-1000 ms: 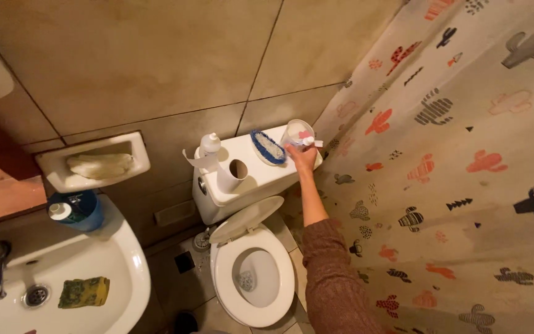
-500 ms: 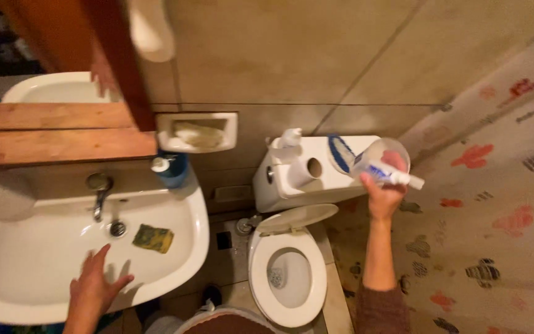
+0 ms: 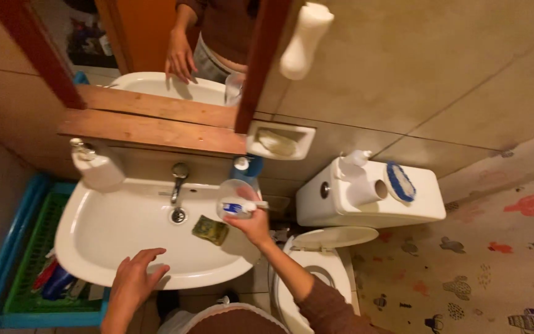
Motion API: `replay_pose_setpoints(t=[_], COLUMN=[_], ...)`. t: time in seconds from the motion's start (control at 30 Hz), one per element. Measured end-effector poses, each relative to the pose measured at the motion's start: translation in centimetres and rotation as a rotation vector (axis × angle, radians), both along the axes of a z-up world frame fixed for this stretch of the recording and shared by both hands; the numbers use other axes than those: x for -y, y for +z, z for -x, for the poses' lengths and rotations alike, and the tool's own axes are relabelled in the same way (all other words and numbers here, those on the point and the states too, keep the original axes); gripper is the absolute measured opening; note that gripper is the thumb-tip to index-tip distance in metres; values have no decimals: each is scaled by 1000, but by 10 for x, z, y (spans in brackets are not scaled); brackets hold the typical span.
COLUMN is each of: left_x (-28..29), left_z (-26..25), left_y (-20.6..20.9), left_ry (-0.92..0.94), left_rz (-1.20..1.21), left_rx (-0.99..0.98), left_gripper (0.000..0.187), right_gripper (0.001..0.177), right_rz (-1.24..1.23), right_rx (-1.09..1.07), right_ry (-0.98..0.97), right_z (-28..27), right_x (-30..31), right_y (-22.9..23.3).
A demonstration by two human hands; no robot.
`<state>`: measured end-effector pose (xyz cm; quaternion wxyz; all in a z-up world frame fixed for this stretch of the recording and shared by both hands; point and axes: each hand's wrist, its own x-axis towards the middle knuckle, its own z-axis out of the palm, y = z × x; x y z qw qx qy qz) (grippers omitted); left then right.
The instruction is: Cleaning a soap dispenser and rinsing a cup in a bathroom sink.
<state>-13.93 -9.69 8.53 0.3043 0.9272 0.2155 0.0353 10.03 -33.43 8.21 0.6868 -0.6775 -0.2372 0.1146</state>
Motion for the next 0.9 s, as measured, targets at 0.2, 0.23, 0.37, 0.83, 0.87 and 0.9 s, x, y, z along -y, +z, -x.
replay_pose_setpoints(t=[0.2,0.23,0.37,0.83,0.87,0.9], left_x=[-48,-56,-84,-140,-143,-143], left_z=[21,25,31,46,46,41], left_y=[5,3,-1,-2,-9,-5], left_ry=[-84,-110,-178,-239,-223,-231], left_rz=[58,90,185,295,301,303], left_rx=[78,102,157,123,148,144], left_gripper=[45,45,42,37,34,34], right_gripper=[94,92,69,51,51,51], right_rz=[7,24,106,185,56,58], right_rx=[51,78,78,57,108,105], right_ry=[-188,-271,-482,-647,-584,-592], right_z=[-8,-13,-28,0,13,22], right_x=[-117,-129,-154,-151,-143,-132], right_y=[-39,-45,-53,-88,-84,-88])
